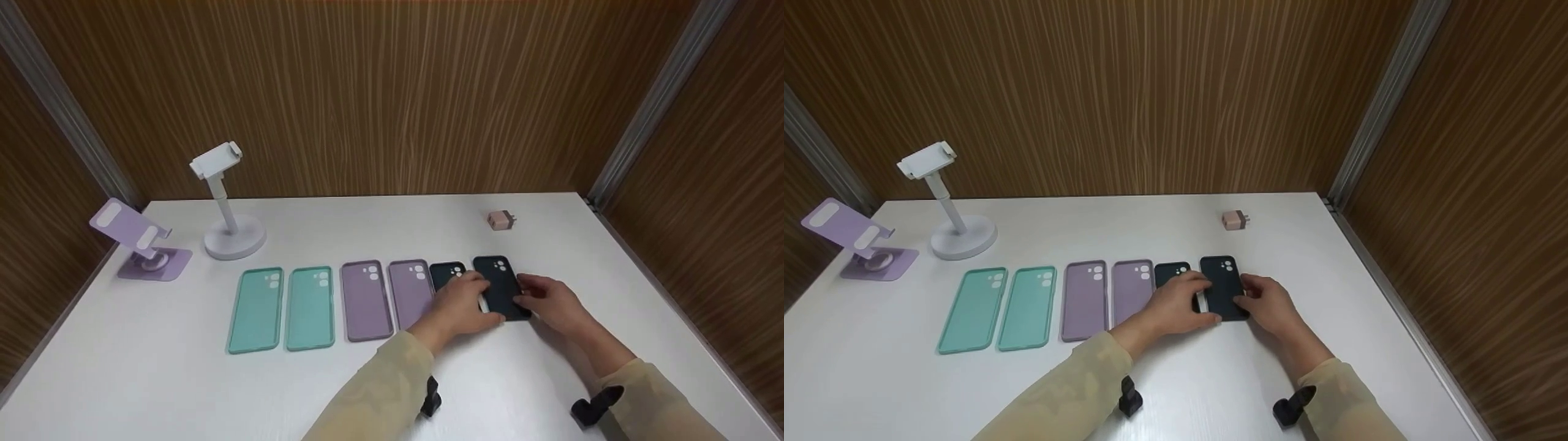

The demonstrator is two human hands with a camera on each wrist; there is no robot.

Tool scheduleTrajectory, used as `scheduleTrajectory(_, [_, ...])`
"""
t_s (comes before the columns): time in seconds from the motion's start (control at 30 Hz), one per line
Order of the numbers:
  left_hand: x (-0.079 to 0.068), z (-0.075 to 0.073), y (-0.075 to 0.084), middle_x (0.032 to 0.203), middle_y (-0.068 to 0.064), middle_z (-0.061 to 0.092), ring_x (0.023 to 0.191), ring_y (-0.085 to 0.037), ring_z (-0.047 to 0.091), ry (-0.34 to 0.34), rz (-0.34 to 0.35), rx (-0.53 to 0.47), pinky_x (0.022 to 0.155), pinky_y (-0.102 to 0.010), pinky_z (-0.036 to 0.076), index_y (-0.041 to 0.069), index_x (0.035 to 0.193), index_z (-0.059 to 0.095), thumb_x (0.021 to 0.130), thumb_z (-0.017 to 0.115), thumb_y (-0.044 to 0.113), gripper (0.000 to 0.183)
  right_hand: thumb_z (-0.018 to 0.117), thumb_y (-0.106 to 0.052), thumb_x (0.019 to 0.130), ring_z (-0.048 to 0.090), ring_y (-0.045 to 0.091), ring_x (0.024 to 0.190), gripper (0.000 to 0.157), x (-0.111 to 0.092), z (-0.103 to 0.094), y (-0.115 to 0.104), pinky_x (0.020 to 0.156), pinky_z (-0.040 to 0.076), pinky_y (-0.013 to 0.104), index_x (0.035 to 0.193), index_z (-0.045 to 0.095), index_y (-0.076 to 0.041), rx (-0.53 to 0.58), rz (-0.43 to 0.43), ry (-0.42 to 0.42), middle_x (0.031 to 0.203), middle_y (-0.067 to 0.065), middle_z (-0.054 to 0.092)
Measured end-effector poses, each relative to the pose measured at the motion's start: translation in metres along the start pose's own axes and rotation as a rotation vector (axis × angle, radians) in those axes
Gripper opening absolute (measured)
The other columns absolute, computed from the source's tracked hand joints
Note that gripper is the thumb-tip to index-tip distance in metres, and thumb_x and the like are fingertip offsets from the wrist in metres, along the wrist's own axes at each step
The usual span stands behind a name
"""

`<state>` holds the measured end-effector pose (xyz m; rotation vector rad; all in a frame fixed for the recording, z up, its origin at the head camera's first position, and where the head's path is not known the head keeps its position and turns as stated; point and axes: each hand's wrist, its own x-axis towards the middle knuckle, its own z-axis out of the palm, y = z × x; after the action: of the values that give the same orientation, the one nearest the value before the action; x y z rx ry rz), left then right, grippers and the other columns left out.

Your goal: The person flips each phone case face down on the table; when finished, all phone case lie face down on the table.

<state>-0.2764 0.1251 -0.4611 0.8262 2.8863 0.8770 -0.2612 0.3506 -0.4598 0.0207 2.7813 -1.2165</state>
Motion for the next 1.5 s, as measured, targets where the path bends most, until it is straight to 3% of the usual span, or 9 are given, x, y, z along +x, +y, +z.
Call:
scheduleTrajectory(0.27, [0.0, 0.002, -0.002, 0.148, 0.0, 0.06, 0.132, -0.02, 0.059, 0.02, 0.034, 0.004, 0.11, -0.029, 0.046, 0.012, 0.143, 0.067, 0.086, 0.084, 0.047, 0.069, 0.063, -0.014, 0.106, 0.059, 0.038, 0.126, 0.057, 0.001, -0.001, -0.002, 0.093, 0.056, 0.037, 0.156, 0.046, 0.006, -0.011, 0.005, -0.008, 0.144, 0.029, 0.057])
scheduleTrajectory(0.77, [0.0, 0.005, -0.002, 0.144, 0.008, 0.061, 0.128, -0.014, 0.058, 0.027, -0.005, -0.008, 0.108, -0.025, 0.045, 0.015, 0.142, 0.069, 0.085, 0.086, 0.051, 0.069, 0.059, -0.006, 0.104, 0.059, 0.038, 0.127, 0.053, 0.003, 0.0, -0.007, 0.092, 0.056, 0.035, 0.154, 0.048, 0.006, 0.031, 0.043, 0.013, 0.143, 0.028, 0.058])
scheduleTrajectory(1.0, [0.002, 0.002, -0.002, 0.145, 0.005, 0.061, 0.129, -0.016, 0.059, 0.006, -0.002, -0.016, 0.11, -0.026, 0.045, 0.013, 0.142, 0.069, 0.086, 0.086, 0.049, 0.069, 0.06, -0.011, 0.105, 0.06, 0.032, 0.12, 0.054, 0.002, -0.004, -0.006, 0.084, 0.055, 0.03, 0.156, 0.048, 0.002, 0.115, 0.085, -0.006, 0.144, 0.026, 0.058])
scheduleTrajectory(1.27, [0.008, -0.007, 0.001, 0.142, -0.003, 0.066, 0.13, -0.018, 0.06, -0.033, 0.017, 0.018, 0.113, -0.025, 0.042, 0.008, 0.139, 0.069, 0.085, 0.087, 0.043, 0.067, 0.058, -0.017, 0.106, 0.061, 0.027, 0.104, 0.055, 0.001, -0.013, -0.005, 0.076, 0.055, 0.029, 0.157, 0.047, -0.001, 0.204, 0.076, -0.042, 0.143, 0.025, 0.06])
scheduleTrajectory(1.4, [0.009, -0.009, 0.005, 0.141, -0.002, 0.067, 0.132, -0.018, 0.058, -0.026, 0.025, 0.04, 0.117, -0.027, 0.039, 0.01, 0.141, 0.068, 0.085, 0.089, 0.042, 0.068, 0.059, -0.019, 0.107, 0.061, 0.025, 0.1, 0.057, -0.001, -0.015, -0.004, 0.074, 0.054, 0.03, 0.159, 0.045, -0.001, 0.241, 0.065, -0.054, 0.14, 0.024, 0.061])
scheduleTrajectory(1.5, [0.009, -0.009, 0.01, 0.144, -0.003, 0.064, 0.135, -0.018, 0.055, 0.018, 0.034, -0.043, 0.117, -0.028, 0.039, 0.01, 0.144, 0.066, 0.086, 0.09, 0.036, 0.068, 0.061, -0.018, 0.106, 0.064, 0.021, 0.103, 0.059, -0.002, -0.016, -0.004, 0.077, 0.055, 0.028, 0.159, 0.044, 0.002, 0.284, 0.046, -0.054, 0.14, 0.026, 0.061])
